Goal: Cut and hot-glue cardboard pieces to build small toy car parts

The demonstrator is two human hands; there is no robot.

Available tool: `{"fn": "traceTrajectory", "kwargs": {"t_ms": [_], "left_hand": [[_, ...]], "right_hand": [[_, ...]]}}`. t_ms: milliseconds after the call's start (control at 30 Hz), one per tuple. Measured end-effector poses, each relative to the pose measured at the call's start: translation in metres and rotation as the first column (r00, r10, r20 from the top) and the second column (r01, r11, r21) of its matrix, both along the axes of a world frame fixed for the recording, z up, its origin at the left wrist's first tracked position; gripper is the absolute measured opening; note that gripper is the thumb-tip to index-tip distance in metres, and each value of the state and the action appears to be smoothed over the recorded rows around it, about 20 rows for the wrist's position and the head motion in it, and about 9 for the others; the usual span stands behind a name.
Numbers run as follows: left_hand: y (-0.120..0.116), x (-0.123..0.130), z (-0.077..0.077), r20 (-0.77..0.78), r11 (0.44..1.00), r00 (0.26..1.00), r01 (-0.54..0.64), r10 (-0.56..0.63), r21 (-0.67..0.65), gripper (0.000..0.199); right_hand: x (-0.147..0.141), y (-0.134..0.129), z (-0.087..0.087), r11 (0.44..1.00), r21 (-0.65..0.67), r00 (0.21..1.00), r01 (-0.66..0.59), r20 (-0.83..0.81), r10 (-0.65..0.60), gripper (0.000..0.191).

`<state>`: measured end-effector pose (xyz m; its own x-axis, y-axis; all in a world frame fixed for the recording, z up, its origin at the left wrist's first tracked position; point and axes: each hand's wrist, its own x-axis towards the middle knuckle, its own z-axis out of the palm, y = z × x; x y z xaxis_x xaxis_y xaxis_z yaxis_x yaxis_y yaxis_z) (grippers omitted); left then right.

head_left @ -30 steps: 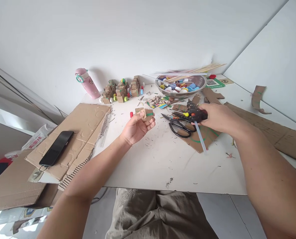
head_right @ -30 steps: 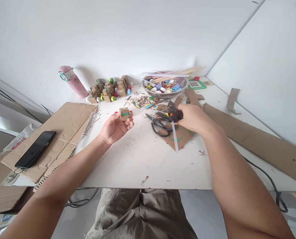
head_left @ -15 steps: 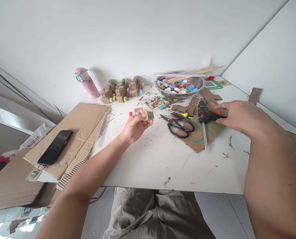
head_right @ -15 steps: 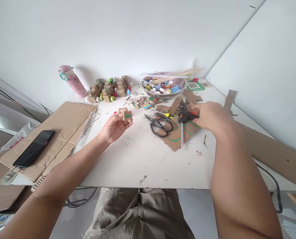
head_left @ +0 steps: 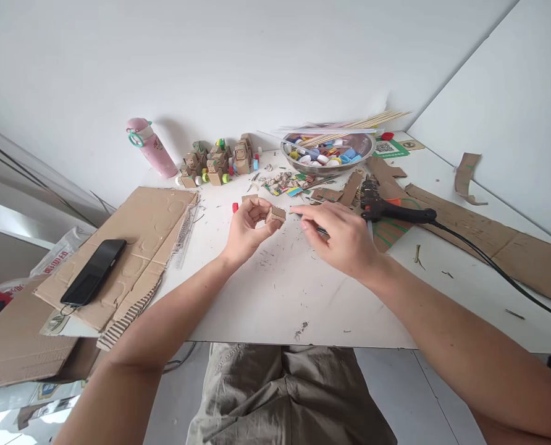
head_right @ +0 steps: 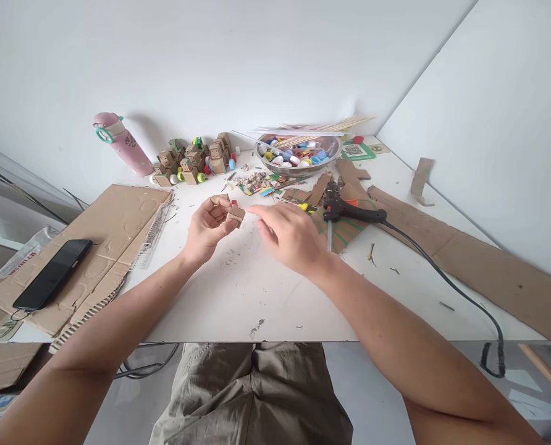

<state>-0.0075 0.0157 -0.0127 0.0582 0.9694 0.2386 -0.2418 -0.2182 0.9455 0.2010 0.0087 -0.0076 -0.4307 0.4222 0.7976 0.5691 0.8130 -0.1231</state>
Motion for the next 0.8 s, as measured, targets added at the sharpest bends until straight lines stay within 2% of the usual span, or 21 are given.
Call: {"fn": "traceTrajectory", "kwargs": {"t_ms": [200, 400, 500, 567, 667, 800], "left_hand": [[-0.002, 0.0, -0.001, -0.032, 0.998, 0.999, 0.009, -0.007, 0.059, 0.058], [-0.001, -0.003, -0.004, -0.096, 0.983, 0.995, -0.001, 0.019, 0.182, 0.06], [-0.001, -0.005, -0.008, -0.15, 0.963, 0.988, -0.003, 0.045, 0.27, 0.059], [-0.001, -0.005, -0.011, -0.2, 0.944, 0.978, 0.004, 0.065, 0.33, 0.057], [-0.001, -0.005, -0.014, -0.267, 0.909, 0.96, 0.032, 0.089, 0.416, 0.053], [-0.003, -0.006, -0.014, -0.347, 0.843, 0.931, 0.095, 0.112, 0.529, 0.043]], "right_hand": [[-0.009, -0.004, -0.002, 0.996, -0.042, 0.997, -0.073, -0.025, 0.072, 0.029], [-0.008, -0.005, -0.001, 0.988, -0.05, 0.985, -0.149, -0.091, 0.144, 0.026], [-0.007, -0.007, 0.001, 0.981, -0.135, 0.979, -0.14, -0.167, 0.117, 0.021], [-0.006, -0.008, 0.002, 0.961, -0.243, 0.972, -0.133, -0.221, 0.078, 0.02], [-0.006, -0.008, 0.005, 0.9, -0.398, 0.95, -0.18, -0.306, 0.055, 0.023], [-0.008, -0.007, 0.007, 0.82, -0.499, 0.908, -0.281, -0.414, 0.059, 0.029]]}}
